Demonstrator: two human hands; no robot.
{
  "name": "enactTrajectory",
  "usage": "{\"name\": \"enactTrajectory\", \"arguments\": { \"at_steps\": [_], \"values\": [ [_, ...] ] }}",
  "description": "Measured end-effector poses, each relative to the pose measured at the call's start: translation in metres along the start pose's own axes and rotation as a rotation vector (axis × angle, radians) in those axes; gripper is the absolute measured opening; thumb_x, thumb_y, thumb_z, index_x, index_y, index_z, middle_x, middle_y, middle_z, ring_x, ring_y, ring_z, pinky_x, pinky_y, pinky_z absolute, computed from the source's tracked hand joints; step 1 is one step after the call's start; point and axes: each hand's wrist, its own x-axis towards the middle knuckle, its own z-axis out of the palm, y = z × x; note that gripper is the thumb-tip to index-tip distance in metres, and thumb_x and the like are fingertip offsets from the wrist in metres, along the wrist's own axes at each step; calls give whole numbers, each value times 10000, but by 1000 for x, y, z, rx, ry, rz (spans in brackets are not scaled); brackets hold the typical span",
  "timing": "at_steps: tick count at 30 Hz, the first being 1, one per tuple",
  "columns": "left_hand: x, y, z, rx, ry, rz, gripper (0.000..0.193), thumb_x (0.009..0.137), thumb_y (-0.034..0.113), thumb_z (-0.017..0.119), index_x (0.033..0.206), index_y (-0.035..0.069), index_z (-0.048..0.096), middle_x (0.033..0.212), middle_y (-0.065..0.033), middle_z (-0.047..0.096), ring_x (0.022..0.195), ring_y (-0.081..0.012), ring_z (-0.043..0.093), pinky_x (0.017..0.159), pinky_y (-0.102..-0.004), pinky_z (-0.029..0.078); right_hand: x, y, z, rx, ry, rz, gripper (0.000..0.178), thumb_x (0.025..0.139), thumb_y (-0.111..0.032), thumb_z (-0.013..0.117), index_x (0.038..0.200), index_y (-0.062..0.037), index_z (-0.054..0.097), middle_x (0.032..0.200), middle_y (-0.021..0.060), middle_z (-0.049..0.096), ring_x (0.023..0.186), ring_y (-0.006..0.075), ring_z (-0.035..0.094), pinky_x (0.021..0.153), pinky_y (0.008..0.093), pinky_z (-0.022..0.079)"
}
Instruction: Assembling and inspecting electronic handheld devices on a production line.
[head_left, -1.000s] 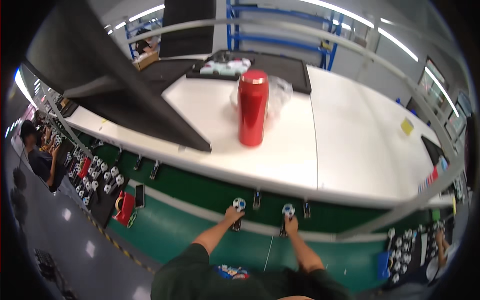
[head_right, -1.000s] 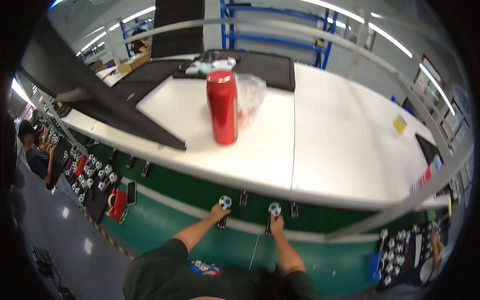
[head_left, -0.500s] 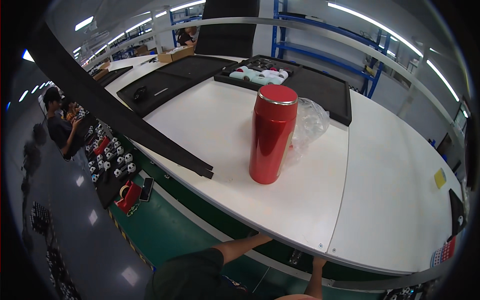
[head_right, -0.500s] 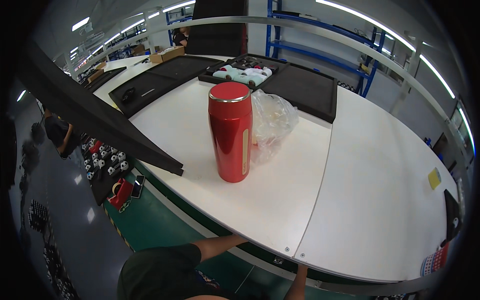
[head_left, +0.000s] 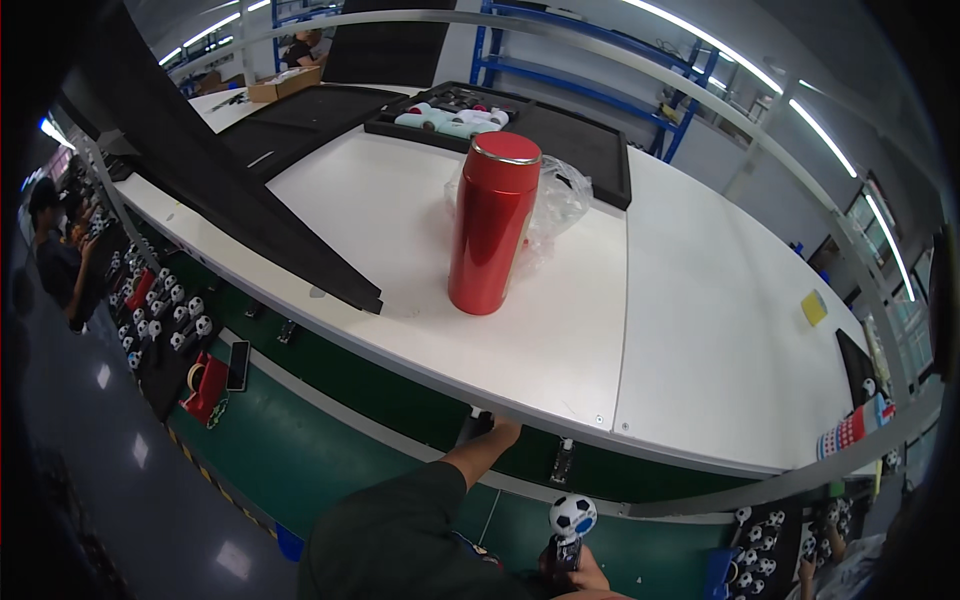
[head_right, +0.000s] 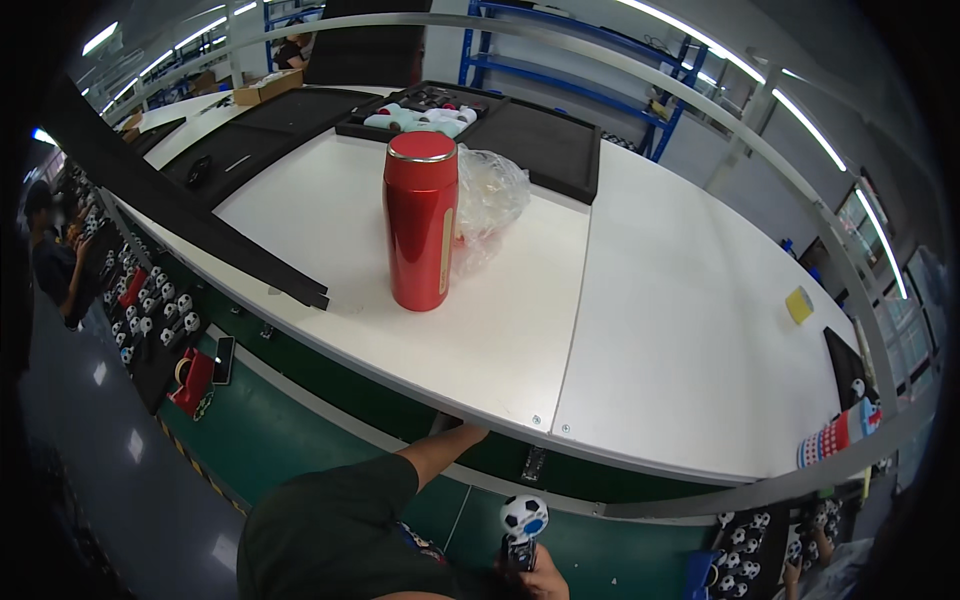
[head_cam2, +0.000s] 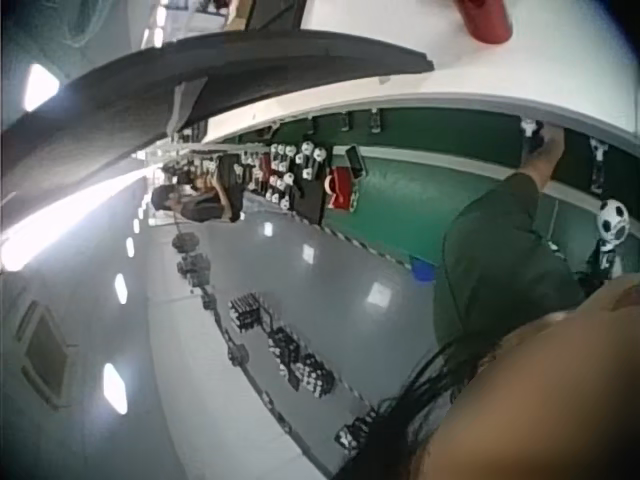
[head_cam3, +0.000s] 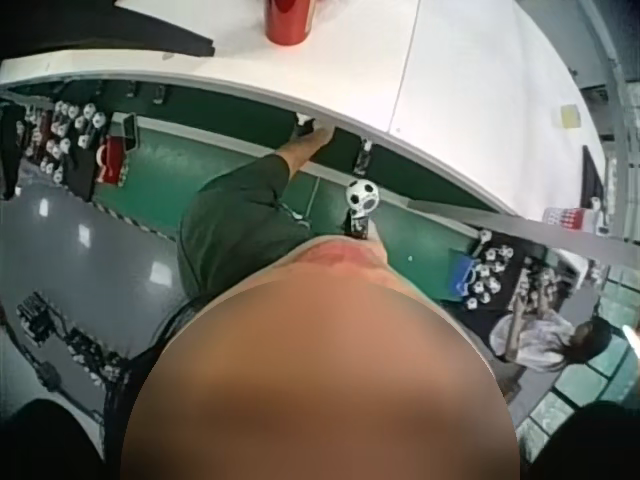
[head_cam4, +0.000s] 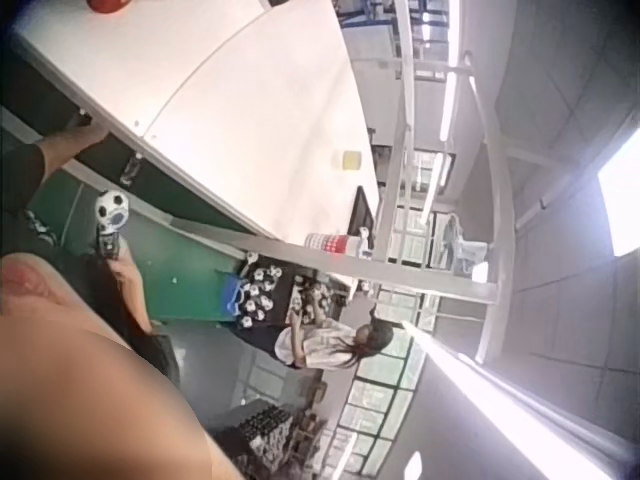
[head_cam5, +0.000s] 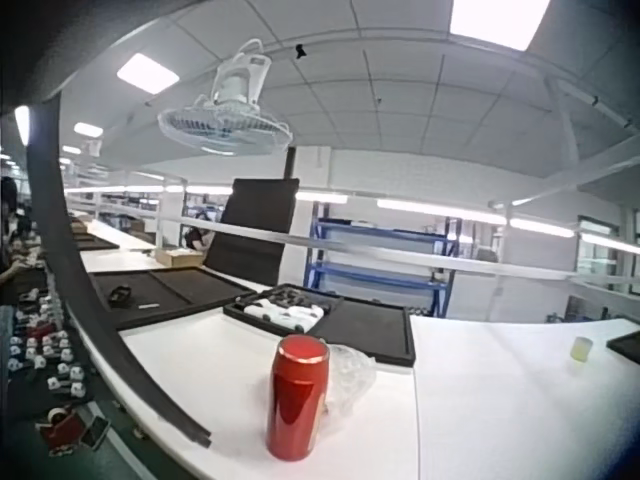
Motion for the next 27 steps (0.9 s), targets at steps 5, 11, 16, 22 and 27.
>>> {"name": "enactTrajectory", "arguments": {
  "at_steps": [5,11,16,22,27],
  "values": [
    [-34,7,-106,-299,-48,110,595,677,315,661,1160,-6,531,1118,-215,562,971,-333,575,798,-413,480,6,-121,63,12,-249,-562,463,586,-168,742,942,9,505,614,151,559,473,215,542,385,256,399],
    [-134,-34,-230,-1587,-643,-256,321,678,116,680,950,-30,593,856,-152,614,800,-249,626,688,-268,533,130,-293,112,-435,362,-625,315,762,-180,576,991,35,559,810,127,602,781,193,582,726,277,469],
    [-252,-88,-255,-1998,-864,-182,334,794,172,645,1052,-17,549,1000,-137,600,862,-199,627,662,-212,518,236,-332,157,-282,184,-358,370,769,-236,583,1027,22,523,892,149,576,751,202,587,653,274,499],
    [-372,-170,-254,-2143,-644,-525,422,876,271,558,1087,-92,507,1052,-214,581,887,-258,632,643,-226,520,312,-316,211,-370,-9,-355,335,789,-268,573,1015,-22,541,929,158,584,850,218,575,706,333,492],
    [-393,-206,-273,-1877,-410,-516,434,883,285,544,1099,-91,542,1061,-198,577,888,-231,594,704,-272,538,322,-308,219,-658,-125,-535,376,829,-348,608,1088,-79,565,1014,119,607,938,248,568,801,339,478]
  ]
}}
